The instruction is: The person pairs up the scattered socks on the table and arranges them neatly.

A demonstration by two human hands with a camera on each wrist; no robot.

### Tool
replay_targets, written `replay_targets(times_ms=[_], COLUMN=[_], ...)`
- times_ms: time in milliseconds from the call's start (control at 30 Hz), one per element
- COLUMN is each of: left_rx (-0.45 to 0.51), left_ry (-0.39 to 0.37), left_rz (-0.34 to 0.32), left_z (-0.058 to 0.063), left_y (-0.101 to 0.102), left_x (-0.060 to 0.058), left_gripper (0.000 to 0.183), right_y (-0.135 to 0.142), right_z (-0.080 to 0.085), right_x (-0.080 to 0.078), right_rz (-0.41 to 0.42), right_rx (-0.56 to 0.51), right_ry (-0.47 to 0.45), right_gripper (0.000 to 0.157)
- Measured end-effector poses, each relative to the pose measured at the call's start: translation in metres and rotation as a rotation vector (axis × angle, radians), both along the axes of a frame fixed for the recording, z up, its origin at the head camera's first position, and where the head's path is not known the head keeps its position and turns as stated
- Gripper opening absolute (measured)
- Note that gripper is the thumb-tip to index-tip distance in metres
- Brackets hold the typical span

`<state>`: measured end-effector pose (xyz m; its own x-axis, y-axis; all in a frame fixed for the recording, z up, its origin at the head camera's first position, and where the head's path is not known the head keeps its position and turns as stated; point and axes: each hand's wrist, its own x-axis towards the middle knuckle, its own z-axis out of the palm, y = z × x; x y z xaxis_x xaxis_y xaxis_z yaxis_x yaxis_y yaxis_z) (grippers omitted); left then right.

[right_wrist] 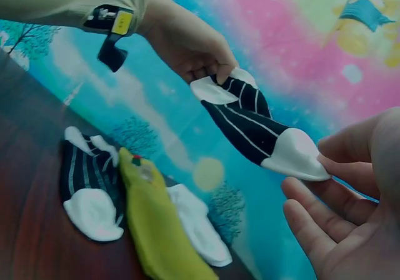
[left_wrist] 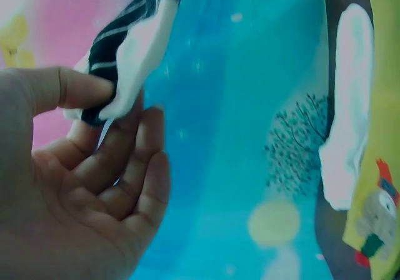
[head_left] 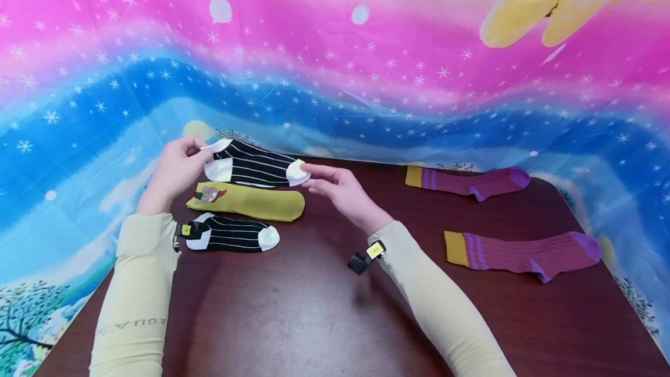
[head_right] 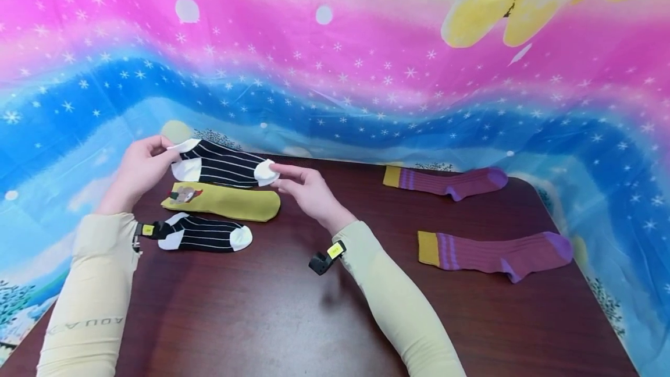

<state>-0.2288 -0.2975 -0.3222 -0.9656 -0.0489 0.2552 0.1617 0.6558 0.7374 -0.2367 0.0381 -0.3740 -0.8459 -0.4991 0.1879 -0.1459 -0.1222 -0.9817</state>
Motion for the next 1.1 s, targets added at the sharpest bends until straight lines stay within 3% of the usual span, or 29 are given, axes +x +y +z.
replay_targets(times_ms=[333, 733, 1100], left_rx=[-0.001, -0.033, 0.058], left_ry=[-0.195, -0.469, -0.679], left_rz=[-0.142, -0.339, -0.404], left_z=[-0.024, -0.065, -0.082], left_y=[-0.035, -0.074, -0.099], left_x=[0.006, 0.006, 0.016], left_gripper=[0.015, 0.028, 0.029], right_y=[-0.012, -0.029, -0.042], right_z=[-0.021, -0.053, -0.07], right_x=[0.008, 0.024, 0.037], right_rz=[0.025, 0.066, 0.091], right_rx=[0.133, 0.266, 0.364], right_ry=[-0.018, -0.045, -0.059], right_gripper=[0.039, 0.038, 0.037])
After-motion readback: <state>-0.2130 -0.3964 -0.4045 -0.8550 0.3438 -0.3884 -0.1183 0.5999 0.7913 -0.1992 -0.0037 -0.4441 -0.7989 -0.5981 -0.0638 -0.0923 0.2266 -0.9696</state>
